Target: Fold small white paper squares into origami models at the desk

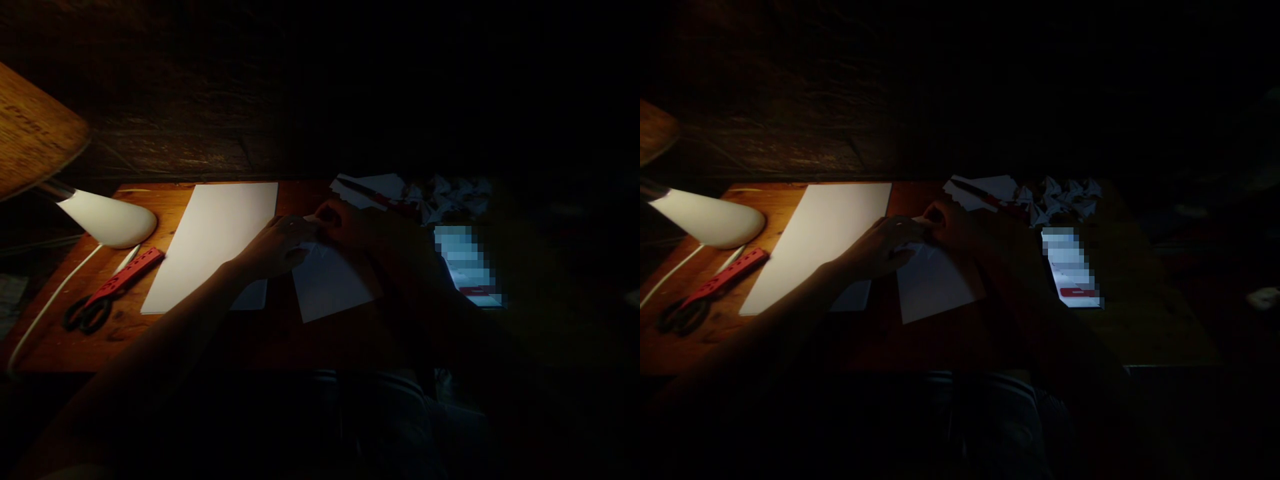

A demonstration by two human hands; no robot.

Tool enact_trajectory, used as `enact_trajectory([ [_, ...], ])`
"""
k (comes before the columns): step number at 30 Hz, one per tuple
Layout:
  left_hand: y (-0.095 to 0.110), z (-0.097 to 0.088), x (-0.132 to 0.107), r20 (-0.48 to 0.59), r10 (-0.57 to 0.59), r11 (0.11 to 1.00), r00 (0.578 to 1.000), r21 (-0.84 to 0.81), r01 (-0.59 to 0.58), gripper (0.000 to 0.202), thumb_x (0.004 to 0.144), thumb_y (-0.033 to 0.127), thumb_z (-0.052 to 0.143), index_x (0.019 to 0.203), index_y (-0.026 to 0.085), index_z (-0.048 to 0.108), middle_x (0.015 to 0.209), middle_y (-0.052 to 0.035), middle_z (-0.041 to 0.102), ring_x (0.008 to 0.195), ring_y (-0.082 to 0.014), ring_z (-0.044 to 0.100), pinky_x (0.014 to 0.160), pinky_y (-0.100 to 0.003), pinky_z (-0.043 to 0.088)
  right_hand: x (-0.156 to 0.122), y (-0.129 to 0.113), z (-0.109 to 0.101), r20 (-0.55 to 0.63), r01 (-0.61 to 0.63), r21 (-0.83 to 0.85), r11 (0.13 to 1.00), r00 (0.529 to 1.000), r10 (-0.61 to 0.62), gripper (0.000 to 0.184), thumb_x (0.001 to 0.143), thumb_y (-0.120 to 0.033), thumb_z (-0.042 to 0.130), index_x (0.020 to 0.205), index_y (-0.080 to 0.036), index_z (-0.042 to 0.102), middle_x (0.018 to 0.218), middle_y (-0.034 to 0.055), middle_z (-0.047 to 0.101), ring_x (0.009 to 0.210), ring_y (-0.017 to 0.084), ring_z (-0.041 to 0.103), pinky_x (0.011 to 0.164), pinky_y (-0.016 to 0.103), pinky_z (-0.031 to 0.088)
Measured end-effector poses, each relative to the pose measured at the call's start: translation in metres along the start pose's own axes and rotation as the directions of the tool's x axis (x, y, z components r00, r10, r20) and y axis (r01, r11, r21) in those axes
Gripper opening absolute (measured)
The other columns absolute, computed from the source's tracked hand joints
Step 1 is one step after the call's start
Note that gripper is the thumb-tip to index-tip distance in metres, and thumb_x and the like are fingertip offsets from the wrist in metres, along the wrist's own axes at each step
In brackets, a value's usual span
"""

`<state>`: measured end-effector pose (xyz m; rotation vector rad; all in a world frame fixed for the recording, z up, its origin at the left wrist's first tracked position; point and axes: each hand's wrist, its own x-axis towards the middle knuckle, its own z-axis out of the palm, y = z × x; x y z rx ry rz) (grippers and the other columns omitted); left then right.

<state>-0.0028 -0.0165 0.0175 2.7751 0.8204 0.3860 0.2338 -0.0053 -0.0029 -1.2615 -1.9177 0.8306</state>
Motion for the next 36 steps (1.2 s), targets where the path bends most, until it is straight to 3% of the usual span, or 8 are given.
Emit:
enact_trajectory([
  [10, 0.0048, -0.0013, 0.003, 0.018, 0.012, 1.0, 1.0, 0.019, -0.012, 0.046, 0.091, 0.019, 0.059, 0.135, 0.028, 0.071, 0.149, -0.0072, 0.067, 0.139, -0.0315, 0.058, 0.114, -0.057, 0.048, -0.0006, -0.0019, -0.0012, 0.014, -0.002, 0.01, 1.0, 1.0, 0.001, 0.033, 0.071, -0.032, 0.082, 0.097, -0.02, 0.066, 0.1, 0.0044, 0.073, 0.082, 0.018, 0.059, 0.073, 0.032, 0.043],
  [17, 0.0042, -0.0001, 0.0029, 0.024, 0.009, 1.0, 1.0, 0.023, -0.01, 0.044, 0.092, 0.018, 0.059, 0.134, 0.025, 0.071, 0.148, -0.0091, 0.068, 0.137, -0.0315, 0.059, 0.114, -0.056, 0.048, 0.0003, 0.0018, 0.0011, -0.002, 0.018, 0.015, 1.0, 1.0, -0.018, 0.03, 0.07, -0.026, 0.076, 0.098, -0.02, 0.067, 0.099, 0.0042, 0.073, 0.081, 0.018, 0.059, 0.073, 0.032, 0.043],
  [26, 0.0023, 0.0003, 0.0013, 0.003, 0.011, 1.0, 1.0, 0.019, -0.011, 0.045, 0.095, 0.023, 0.06, 0.139, 0.029, 0.068, 0.145, -0.0069, 0.07, 0.136, -0.0303, 0.06, 0.114, -0.056, 0.047, -0.0011, -0.0007, 0.0009, -0.002, -0.03, -0.006, 1.0, 1.0, 0.03, 0.027, 0.073, -0.023, 0.073, 0.099, -0.021, 0.068, 0.098, 0.0033, 0.073, 0.079, 0.017, 0.058, 0.072, 0.032, 0.044],
  [36, 0.0053, -0.0023, 0.0021, 0.023, 0.001, 0.998, 1.0, 0.065, -0.002, 0.053, 0.094, 0.021, 0.061, 0.145, 0.033, 0.066, 0.148, -0.0045, 0.069, 0.138, -0.0308, 0.058, 0.115, -0.054, 0.046, 0.0001, 0.0007, 0.0017, -0.001, -0.004, 0.007, 1.0, 1.0, 0.004, 0.031, 0.068, -0.022, 0.076, 0.099, -0.02, 0.069, 0.097, 0.0035, 0.074, 0.081, 0.018, 0.061, 0.073, 0.032, 0.045],
])
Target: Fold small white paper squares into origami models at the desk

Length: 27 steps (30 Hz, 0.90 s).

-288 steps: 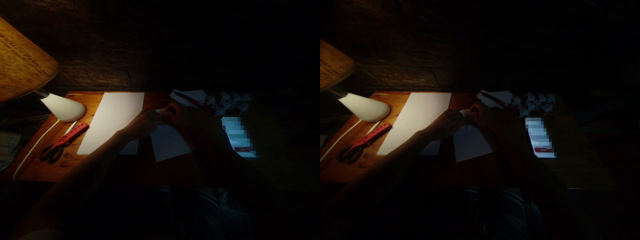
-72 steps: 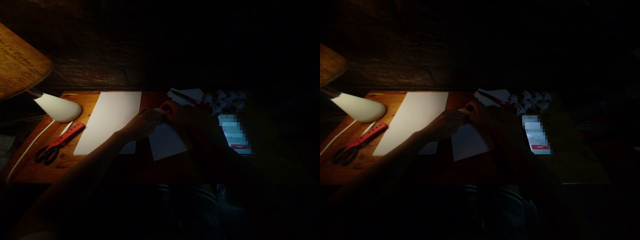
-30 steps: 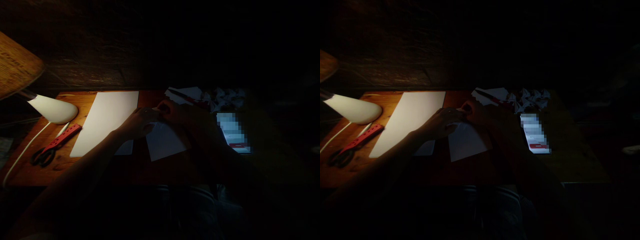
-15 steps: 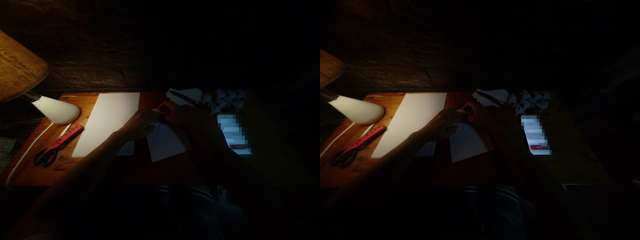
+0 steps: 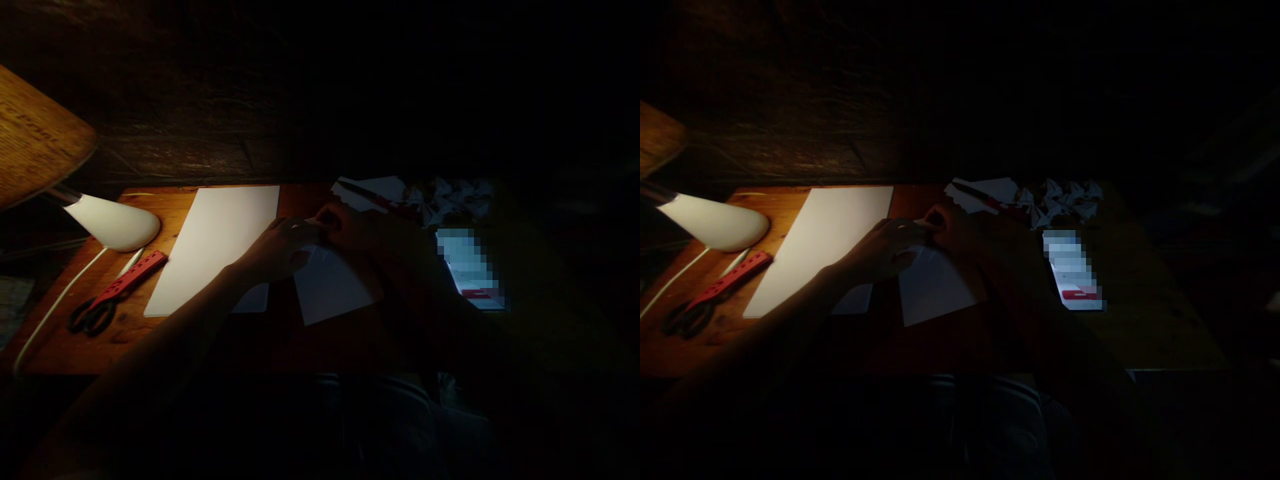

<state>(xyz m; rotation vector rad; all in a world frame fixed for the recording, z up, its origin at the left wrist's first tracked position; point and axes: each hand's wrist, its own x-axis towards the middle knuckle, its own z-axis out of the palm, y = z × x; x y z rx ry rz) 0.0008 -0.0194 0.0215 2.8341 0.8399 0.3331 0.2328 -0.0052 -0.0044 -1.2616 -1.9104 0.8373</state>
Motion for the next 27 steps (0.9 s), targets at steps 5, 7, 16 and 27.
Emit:
enact_trajectory([
  [5, 0.0026, -0.0007, 0.0018, -0.011, 0.01, 1.0, 1.0, 0.015, -0.01, 0.045, 0.093, 0.021, 0.061, 0.135, 0.033, 0.071, 0.149, -0.0011, 0.069, 0.138, -0.0292, 0.058, 0.116, -0.053, 0.045, -0.0004, -0.0017, -0.0002, 0.009, 0.011, 0.044, 0.999, 1.0, -0.012, 0.031, 0.067, -0.023, 0.08, 0.097, -0.021, 0.068, 0.099, 0.0039, 0.074, 0.09, 0.021, 0.065, 0.08, 0.035, 0.048],
  [7, 0.0021, 0.0003, 0.0019, -0.015, 0.011, 1.0, 1.0, 0.019, -0.011, 0.042, 0.093, 0.022, 0.061, 0.133, 0.032, 0.072, 0.15, -0.0014, 0.069, 0.138, -0.0289, 0.058, 0.116, -0.053, 0.045, -0.0014, -0.0025, -0.0015, 0.006, 0.013, 0.047, 0.999, 1.0, -0.014, 0.031, 0.068, -0.023, 0.08, 0.096, -0.021, 0.068, 0.1, 0.0041, 0.074, 0.09, 0.021, 0.064, 0.082, 0.035, 0.048],
  [16, 0.0001, 0.0013, 0.0021, -0.009, 0.014, 1.0, 1.0, -0.024, -0.014, 0.04, 0.093, 0.021, 0.06, 0.131, 0.029, 0.071, 0.15, -0.0042, 0.068, 0.139, -0.0284, 0.059, 0.116, -0.053, 0.046, -0.0015, -0.0016, -0.0011, 0.019, -0.001, 0.08, 0.997, 1.0, -0.001, 0.033, 0.067, -0.025, 0.08, 0.097, -0.02, 0.067, 0.099, 0.0039, 0.072, 0.087, 0.02, 0.062, 0.079, 0.034, 0.047],
  [27, -0.0002, 0.005, 0.0018, -0.029, -0.016, 0.998, 0.999, -0.056, 0.014, 0.033, 0.089, 0.02, 0.06, 0.121, 0.024, 0.067, 0.138, -0.0089, 0.07, 0.132, -0.0304, 0.062, 0.114, -0.053, 0.047, -0.0015, 0.0002, 0.0003, 0.0, 0.029, 0.02, 0.999, 1.0, -0.029, 0.036, 0.071, -0.036, 0.084, 0.098, -0.019, 0.068, 0.099, 0.0056, 0.073, 0.086, 0.021, 0.062, 0.076, 0.034, 0.045],
])
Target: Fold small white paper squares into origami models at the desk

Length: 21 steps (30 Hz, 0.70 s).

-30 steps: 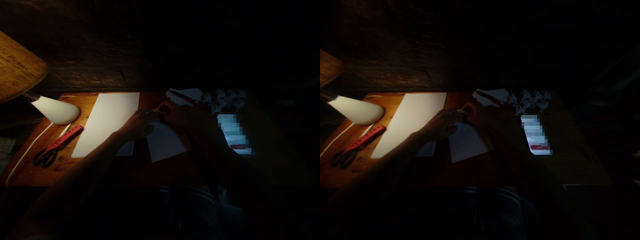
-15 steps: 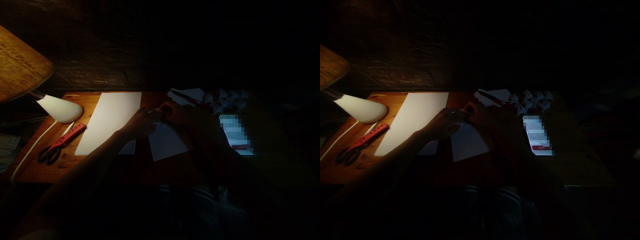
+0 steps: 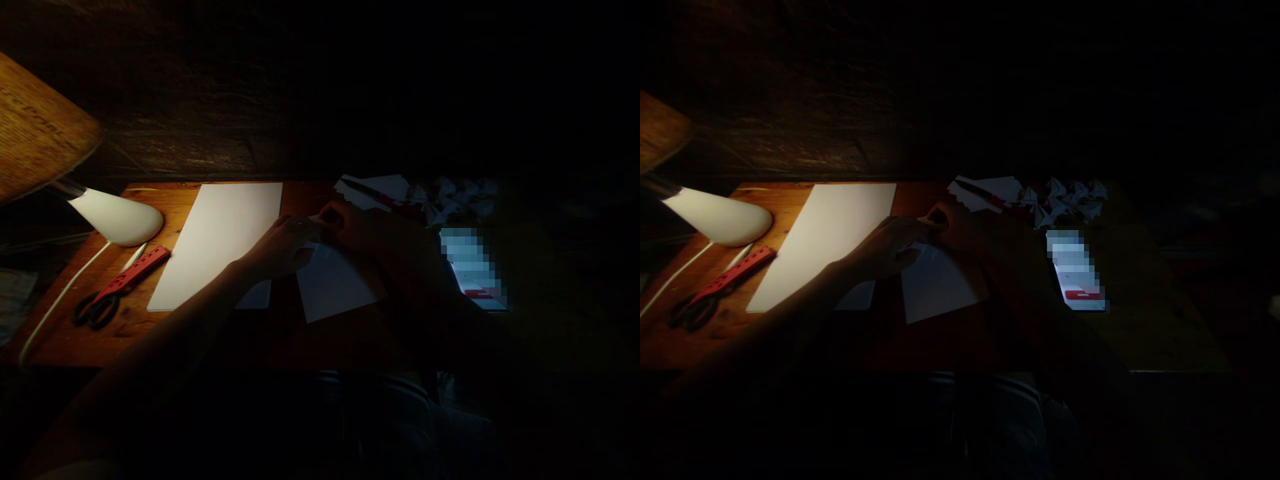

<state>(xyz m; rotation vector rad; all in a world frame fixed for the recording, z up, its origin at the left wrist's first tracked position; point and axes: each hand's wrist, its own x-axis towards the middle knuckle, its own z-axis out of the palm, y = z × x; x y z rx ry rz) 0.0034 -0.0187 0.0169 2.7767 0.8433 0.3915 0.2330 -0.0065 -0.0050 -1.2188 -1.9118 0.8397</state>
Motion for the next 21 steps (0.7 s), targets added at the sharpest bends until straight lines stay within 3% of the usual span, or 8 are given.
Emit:
enact_trajectory([
  [11, 0.0017, 0.0004, -0.0011, -0.011, -0.027, 0.999, 1.0, 0.018, 0.028, 0.027, 0.09, 0.019, 0.062, 0.117, 0.022, 0.064, 0.136, -0.0106, 0.07, 0.129, -0.0296, 0.063, 0.113, -0.05, 0.047, 0.0, 0.0041, 0.0035, -0.015, 0.043, -0.067, 0.997, 0.999, -0.044, 0.045, 0.069, -0.046, 0.088, 0.1, -0.02, 0.068, 0.102, 0.0065, 0.073, 0.088, 0.022, 0.061, 0.075, 0.034, 0.043],
  [21, -0.0017, 0.0023, -0.0013, -0.024, -0.009, 1.0, 1.0, -0.016, 0.009, 0.03, 0.09, 0.02, 0.061, 0.12, 0.023, 0.067, 0.133, -0.0098, 0.071, 0.127, -0.0302, 0.062, 0.111, -0.052, 0.048, 0.001, 0.004, -0.0013, 0.014, 0.037, -0.016, 0.999, 0.999, -0.037, 0.033, 0.073, -0.036, 0.082, 0.097, -0.02, 0.067, 0.101, 0.0056, 0.073, 0.085, 0.02, 0.061, 0.075, 0.034, 0.044],
])
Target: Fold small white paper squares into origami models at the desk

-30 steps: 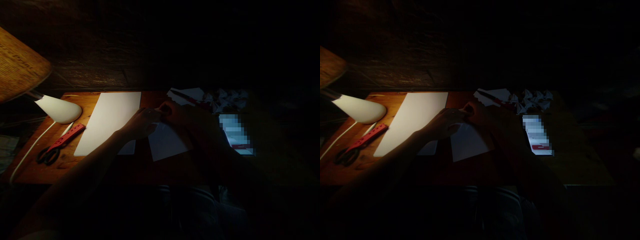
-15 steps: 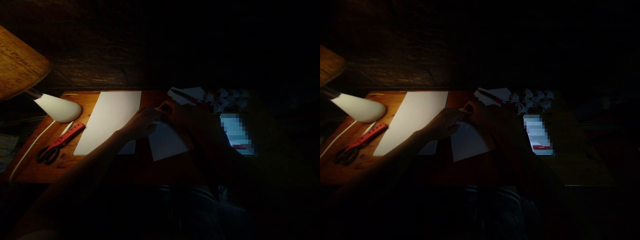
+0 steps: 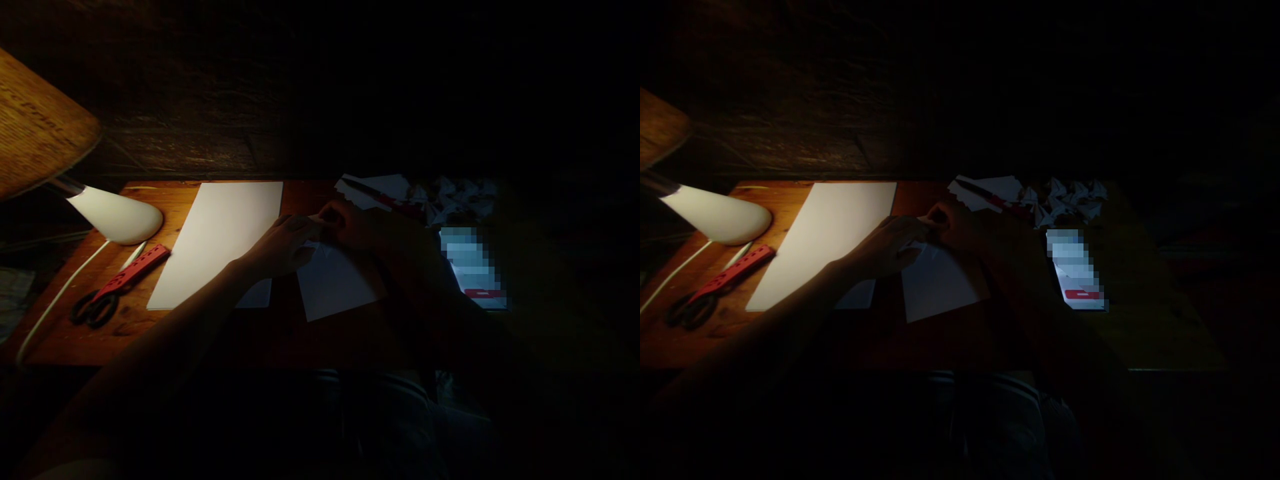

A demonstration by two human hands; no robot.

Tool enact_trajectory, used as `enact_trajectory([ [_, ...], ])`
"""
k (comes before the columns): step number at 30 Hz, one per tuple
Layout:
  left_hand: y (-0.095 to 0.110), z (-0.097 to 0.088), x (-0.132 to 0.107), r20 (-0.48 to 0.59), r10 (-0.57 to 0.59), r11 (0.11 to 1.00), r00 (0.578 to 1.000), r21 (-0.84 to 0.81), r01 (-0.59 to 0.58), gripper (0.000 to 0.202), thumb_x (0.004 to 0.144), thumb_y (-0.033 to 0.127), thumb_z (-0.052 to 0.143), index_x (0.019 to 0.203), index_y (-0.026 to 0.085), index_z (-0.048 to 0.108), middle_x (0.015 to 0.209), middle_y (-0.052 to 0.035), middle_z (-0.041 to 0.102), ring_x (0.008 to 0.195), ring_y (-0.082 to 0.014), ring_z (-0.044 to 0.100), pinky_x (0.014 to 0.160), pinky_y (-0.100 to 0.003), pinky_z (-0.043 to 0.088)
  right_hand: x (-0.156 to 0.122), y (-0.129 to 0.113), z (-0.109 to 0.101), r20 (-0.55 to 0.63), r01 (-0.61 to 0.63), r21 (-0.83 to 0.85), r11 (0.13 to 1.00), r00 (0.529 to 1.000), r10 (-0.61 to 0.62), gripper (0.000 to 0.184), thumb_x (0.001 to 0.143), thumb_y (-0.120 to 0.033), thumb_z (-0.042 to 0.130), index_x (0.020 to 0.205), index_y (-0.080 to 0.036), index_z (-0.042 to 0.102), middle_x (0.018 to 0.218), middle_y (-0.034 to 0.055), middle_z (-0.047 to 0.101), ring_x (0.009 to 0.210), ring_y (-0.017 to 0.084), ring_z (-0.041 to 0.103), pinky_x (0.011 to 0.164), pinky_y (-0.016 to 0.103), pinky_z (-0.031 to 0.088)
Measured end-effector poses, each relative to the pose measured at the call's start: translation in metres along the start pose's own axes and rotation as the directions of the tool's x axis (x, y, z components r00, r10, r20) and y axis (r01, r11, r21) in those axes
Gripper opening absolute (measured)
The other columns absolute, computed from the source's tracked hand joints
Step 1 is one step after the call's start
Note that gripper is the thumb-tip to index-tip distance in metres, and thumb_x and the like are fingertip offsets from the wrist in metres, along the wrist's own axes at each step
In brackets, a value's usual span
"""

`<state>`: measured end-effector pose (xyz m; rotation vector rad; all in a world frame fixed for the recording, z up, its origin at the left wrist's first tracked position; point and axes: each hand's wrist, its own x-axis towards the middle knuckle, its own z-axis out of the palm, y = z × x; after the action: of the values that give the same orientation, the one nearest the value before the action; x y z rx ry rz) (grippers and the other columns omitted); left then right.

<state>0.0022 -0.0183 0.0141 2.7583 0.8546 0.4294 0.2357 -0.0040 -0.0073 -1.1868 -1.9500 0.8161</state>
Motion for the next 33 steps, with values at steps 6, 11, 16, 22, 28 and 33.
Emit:
enact_trajectory([
  [6, -0.0005, -0.0005, 0.0001, 0.007, 0.006, 1.0, 1.0, -0.011, -0.006, 0.035, 0.091, 0.022, 0.061, 0.125, 0.025, 0.07, 0.137, -0.0084, 0.072, 0.132, -0.0304, 0.062, 0.114, -0.053, 0.046, 0.0011, 0.0002, 0.0001, 0.004, -0.019, 0.03, 0.999, 1.0, 0.019, 0.028, 0.072, -0.026, 0.078, 0.097, -0.02, 0.068, 0.101, 0.0055, 0.074, 0.088, 0.02, 0.063, 0.078, 0.034, 0.047],
  [11, 0.0011, -0.0018, 0.0018, 0.025, 0.004, 1.0, 1.0, 0.002, -0.004, 0.033, 0.092, 0.022, 0.06, 0.122, 0.024, 0.072, 0.144, -0.0086, 0.07, 0.134, -0.0307, 0.063, 0.115, -0.054, 0.047, 0.0017, 0.0031, -0.001, 0.033, 0.011, 0.029, 1.0, 0.999, -0.012, 0.028, 0.073, -0.023, 0.074, 0.1, -0.02, 0.068, 0.104, 0.0053, 0.075, 0.088, 0.02, 0.063, 0.079, 0.034, 0.047],
  [16, 0.0009, -0.0015, 0.0019, 0.022, 0.001, 1.0, 1.0, -0.002, -0.001, 0.036, 0.091, 0.022, 0.062, 0.125, 0.026, 0.073, 0.145, -0.0074, 0.069, 0.135, -0.0295, 0.062, 0.115, -0.052, 0.047, 0.0009, 0.003, -0.003, 0.039, 0.014, 0.002, 1.0, 0.999, -0.014, 0.025, 0.076, -0.026, 0.073, 0.1, -0.023, 0.066, 0.107, 0.0046, 0.075, 0.087, 0.02, 0.063, 0.077, 0.034, 0.047],
  [22, -0.0008, -0.0009, 0.0009, 0.009, 0.019, 1.0, 1.0, -0.008, -0.019, 0.034, 0.092, 0.022, 0.06, 0.122, 0.023, 0.073, 0.14, -0.0086, 0.072, 0.133, -0.0296, 0.063, 0.114, -0.052, 0.048, 0.0011, 0.0003, -0.0028, 0.028, 0.003, -0.013, 1.0, 1.0, -0.003, 0.027, 0.076, -0.029, 0.076, 0.1, -0.023, 0.065, 0.105, 0.0047, 0.075, 0.089, 0.021, 0.064, 0.078, 0.034, 0.048],
  [28, -0.0002, -0.0011, 0.0015, 0.01, 0.004, 0.999, 1.0, -0.04, -0.004, 0.036, 0.091, 0.023, 0.06, 0.124, 0.025, 0.074, 0.138, -0.0101, 0.072, 0.132, -0.0314, 0.063, 0.114, -0.056, 0.049, 0.0001, -0.0006, -0.0008, 0.012, -0.06, 0.019, 0.998, 0.998, 0.06, 0.024, 0.077, -0.027, 0.074, 0.099, -0.023, 0.066, 0.103, 0.0038, 0.074, 0.084, 0.019, 0.061, 0.074, 0.033, 0.047],
  [33, 0.0002, -0.001, 0.0015, 0.007, 0.006, 0.999, 1.0, -0.036, -0.006, 0.035, 0.091, 0.022, 0.059, 0.122, 0.027, 0.074, 0.138, -0.0073, 0.072, 0.131, -0.0292, 0.063, 0.114, -0.054, 0.048, 0.0011, 0.0018, -0.0011, 0.016, -0.007, 0.007, 1.0, 1.0, 0.007, 0.03, 0.074, -0.028, 0.075, 0.102, -0.021, 0.067, 0.103, 0.0055, 0.073, 0.088, 0.02, 0.062, 0.078, 0.034, 0.046],
])
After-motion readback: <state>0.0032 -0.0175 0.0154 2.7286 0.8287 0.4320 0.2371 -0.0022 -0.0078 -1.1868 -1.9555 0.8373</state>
